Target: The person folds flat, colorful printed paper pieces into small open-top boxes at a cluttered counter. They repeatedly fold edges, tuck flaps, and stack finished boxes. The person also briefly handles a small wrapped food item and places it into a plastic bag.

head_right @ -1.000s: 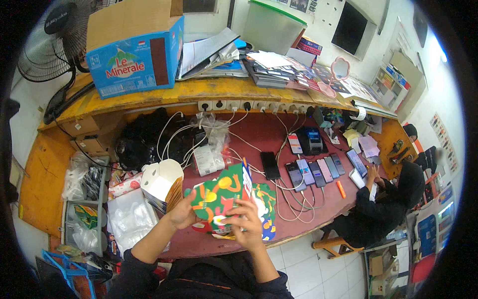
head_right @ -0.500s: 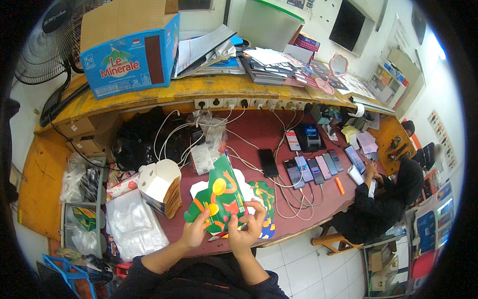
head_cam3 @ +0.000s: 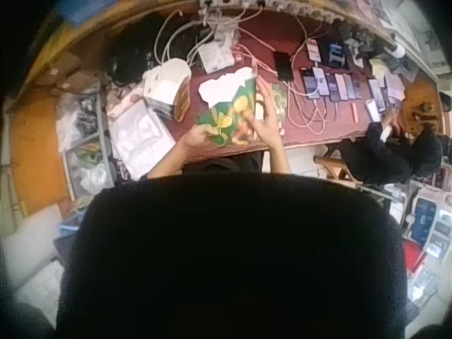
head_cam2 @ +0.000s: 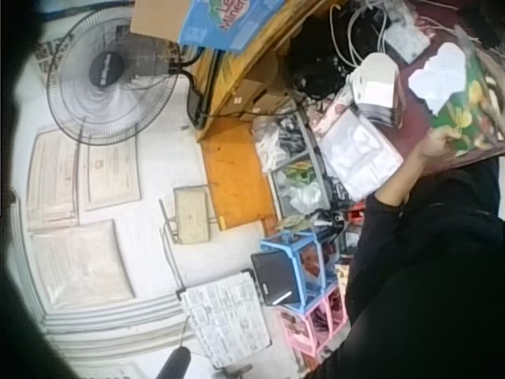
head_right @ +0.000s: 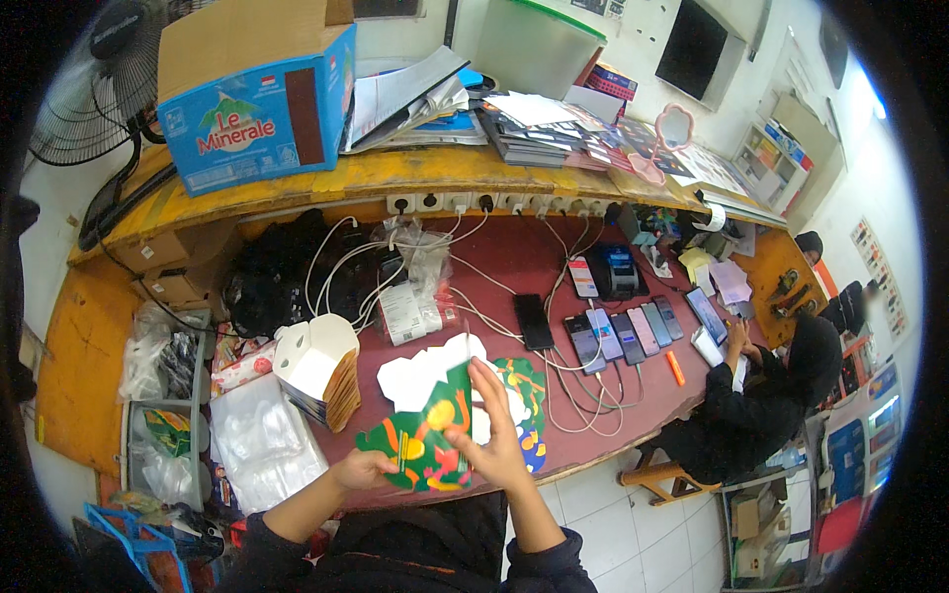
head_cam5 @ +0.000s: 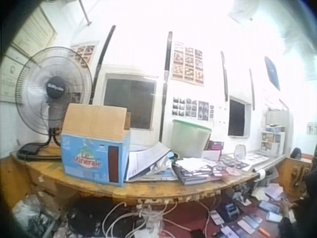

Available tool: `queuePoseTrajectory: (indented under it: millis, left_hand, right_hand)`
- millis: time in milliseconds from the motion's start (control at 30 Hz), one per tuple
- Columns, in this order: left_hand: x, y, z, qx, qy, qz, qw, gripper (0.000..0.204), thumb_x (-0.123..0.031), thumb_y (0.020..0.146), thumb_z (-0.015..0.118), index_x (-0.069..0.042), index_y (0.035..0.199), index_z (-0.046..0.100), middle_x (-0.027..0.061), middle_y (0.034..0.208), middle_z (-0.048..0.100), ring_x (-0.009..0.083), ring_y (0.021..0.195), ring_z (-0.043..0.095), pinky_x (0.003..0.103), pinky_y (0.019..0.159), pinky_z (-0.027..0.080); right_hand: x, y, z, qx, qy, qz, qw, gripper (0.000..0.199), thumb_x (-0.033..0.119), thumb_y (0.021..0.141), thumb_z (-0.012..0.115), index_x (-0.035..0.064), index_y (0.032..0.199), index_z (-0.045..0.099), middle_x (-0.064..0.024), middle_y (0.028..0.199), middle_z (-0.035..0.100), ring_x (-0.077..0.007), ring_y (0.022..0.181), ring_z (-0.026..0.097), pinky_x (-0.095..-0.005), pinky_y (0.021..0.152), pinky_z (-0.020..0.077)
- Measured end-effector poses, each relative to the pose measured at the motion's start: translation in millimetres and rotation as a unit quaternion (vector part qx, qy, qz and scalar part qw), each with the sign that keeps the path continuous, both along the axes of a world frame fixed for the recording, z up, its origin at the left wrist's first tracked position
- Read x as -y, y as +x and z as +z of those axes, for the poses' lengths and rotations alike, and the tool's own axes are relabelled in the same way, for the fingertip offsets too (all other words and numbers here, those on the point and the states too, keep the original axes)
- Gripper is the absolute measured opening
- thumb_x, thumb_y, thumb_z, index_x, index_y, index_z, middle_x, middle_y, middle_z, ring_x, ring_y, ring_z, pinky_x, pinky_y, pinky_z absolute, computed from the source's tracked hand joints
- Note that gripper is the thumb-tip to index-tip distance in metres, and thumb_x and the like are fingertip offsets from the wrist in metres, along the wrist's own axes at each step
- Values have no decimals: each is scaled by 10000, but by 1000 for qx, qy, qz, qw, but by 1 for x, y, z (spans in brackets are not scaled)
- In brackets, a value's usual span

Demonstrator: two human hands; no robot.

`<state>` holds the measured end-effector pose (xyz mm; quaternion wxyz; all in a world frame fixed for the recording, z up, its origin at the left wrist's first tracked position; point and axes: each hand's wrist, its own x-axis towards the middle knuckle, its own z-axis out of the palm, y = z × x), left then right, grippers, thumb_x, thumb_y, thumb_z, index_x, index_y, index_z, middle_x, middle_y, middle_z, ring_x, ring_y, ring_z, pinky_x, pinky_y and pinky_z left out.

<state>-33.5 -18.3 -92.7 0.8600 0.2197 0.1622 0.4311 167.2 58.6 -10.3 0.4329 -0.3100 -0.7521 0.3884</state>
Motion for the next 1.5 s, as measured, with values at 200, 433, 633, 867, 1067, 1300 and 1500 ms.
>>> queuePoseTrajectory:
  millis: [200, 433, 633, 867, 1067, 1300, 1500]
  left_hand:
    - [1, -10, -19, -145, 122, 61, 980, 364, -64, 884, 483, 56, 1227, 484, 118, 1155, 596, 190, 1034, 592, 319, 914, 460]
    - [-4, -8, 14, -31, -24, 103, 994, 416, -30, 855, 385, 92, 1249, 441, 200, 1201, 554, 294, 1048, 601, 403, 922, 495]
    - [0, 6, 59, -40, -40, 39, 998, 456, -19, 849, 373, 88, 1292, 389, 224, 1255, 503, 281, 1110, 565, 414, 962, 468]
    - [-10, -7, 33, -103, -45, 122, 986, 371, -42, 863, 419, 77, 1211, 473, 203, 1152, 579, 263, 1011, 621, 401, 884, 514]
    - [-14, 37, 10, -295, 160, 77, 939, 527, -124, 868, 541, -6, 1344, 351, 144, 1322, 461, 251, 1212, 477, 404, 1012, 397]
    - [-15, 31, 33, 112, 32, -24, 993, 647, -172, 903, 561, -74, 1413, 175, 100, 1307, 430, 213, 1228, 438, 363, 1049, 345]
    - [1, 28, 36, -261, 109, -76, 956, 591, -139, 893, 530, -33, 1399, 243, 110, 1250, 501, 174, 1115, 500, 299, 957, 408]
  right_hand:
    - [0, -11, -12, -131, -223, 74, 963, 392, 67, 822, 649, 3, 1203, 583, -165, 1137, 615, -233, 1017, 601, -295, 896, 442]
    - [1, 7, -2, 19, 213, 52, 976, 352, -54, 635, 646, 132, 921, 733, -51, 789, 588, -149, 670, 583, -244, 592, 484]
    - [-4, 22, 13, -54, 185, 116, 974, 360, -36, 553, 593, 125, 840, 738, -51, 763, 552, -172, 666, 581, -278, 566, 468]
    - [22, 18, 0, 146, 290, 50, 945, 456, 129, 639, 593, 67, 1085, 665, -121, 954, 616, -300, 867, 623, -373, 732, 499]
    - [1, 26, -14, 40, 127, -56, 990, 394, 239, 839, 526, -10, 1133, 609, -180, 1023, 623, -337, 1001, 595, -412, 909, 431]
    - [16, 26, -39, 62, 291, -35, 954, 285, 94, 712, 645, 95, 990, 705, -136, 1019, 628, -279, 924, 626, -357, 786, 517]
    - [6, 43, -19, 52, 188, -51, 979, 468, 119, 634, 739, 54, 1088, 650, -163, 1154, 577, -300, 1020, 593, -356, 819, 506]
